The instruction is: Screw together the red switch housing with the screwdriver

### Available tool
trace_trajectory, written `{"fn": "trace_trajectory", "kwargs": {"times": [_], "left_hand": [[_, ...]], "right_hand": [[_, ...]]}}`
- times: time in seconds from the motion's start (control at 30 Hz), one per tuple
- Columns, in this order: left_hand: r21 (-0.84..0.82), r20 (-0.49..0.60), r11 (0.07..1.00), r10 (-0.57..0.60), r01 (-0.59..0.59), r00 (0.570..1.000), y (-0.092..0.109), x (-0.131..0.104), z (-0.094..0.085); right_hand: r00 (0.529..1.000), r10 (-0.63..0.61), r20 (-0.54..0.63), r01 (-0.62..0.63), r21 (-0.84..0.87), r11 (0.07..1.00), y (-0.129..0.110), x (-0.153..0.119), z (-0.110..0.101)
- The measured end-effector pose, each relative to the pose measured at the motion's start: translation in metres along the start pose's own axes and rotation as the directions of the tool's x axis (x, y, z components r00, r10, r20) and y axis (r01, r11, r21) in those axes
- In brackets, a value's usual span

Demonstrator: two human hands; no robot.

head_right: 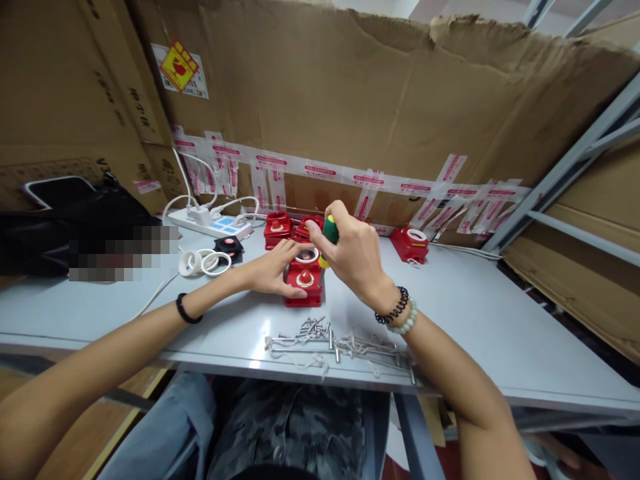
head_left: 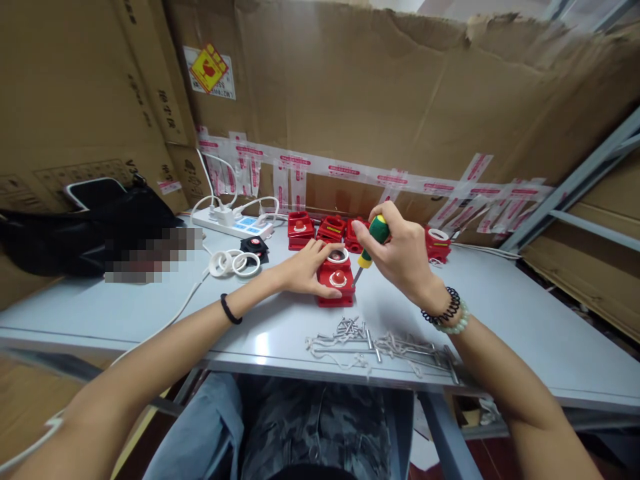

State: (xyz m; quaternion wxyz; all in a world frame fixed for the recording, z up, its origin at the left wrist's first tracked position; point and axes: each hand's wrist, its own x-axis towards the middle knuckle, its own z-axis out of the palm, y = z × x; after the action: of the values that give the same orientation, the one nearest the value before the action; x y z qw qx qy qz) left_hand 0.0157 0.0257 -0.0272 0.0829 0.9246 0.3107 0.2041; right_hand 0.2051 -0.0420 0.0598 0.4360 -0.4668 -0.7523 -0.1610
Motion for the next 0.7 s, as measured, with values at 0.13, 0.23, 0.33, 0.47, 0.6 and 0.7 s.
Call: {"fn": "trace_trajectory", "kwargs": {"times": [0.13, 0.23, 0.33, 0.47, 0.6, 0.7], "left_hand": [[-0.012, -0.005, 1.000, -0.002, 0.002, 1.000, 0.000, 0.000, 0.000], [-0.018, -0.010, 1.000, 0.009, -0.009, 1.000, -0.001, 0.000, 0.001], [-0.016, -0.016, 1.000, 0.010, -0.011, 1.000, -0.002, 0.000, 0.002], [-0.026, -0.012, 1.000, 0.003, -0.003, 1.000, -0.001, 0.000, 0.002], [-0.046, -0.013, 0.999, 0.014, -0.014, 1.000, 0.001, 0.000, 0.000], [-0.065, -0.004, 0.998, 0.008, -0.008, 1.000, 0.002, 0.000, -0.001]], "right_hand": [[0.999, 0.044, 0.017, -0.039, -0.229, 0.973, 0.000, 0.002, -0.007], [0.995, 0.022, 0.097, -0.007, -0.160, 0.987, -0.007, 0.000, -0.012], [0.984, -0.043, 0.173, 0.047, -0.019, 0.999, -0.011, -0.001, -0.012], [0.979, -0.019, 0.205, 0.016, 0.020, 1.000, -0.006, 0.002, -0.011], [0.952, -0.061, 0.298, 0.031, 0.104, 0.994, 0.001, 0.007, -0.021], [0.893, -0.151, 0.423, 0.085, 0.171, 0.982, 0.002, 0.010, -0.033]]}}
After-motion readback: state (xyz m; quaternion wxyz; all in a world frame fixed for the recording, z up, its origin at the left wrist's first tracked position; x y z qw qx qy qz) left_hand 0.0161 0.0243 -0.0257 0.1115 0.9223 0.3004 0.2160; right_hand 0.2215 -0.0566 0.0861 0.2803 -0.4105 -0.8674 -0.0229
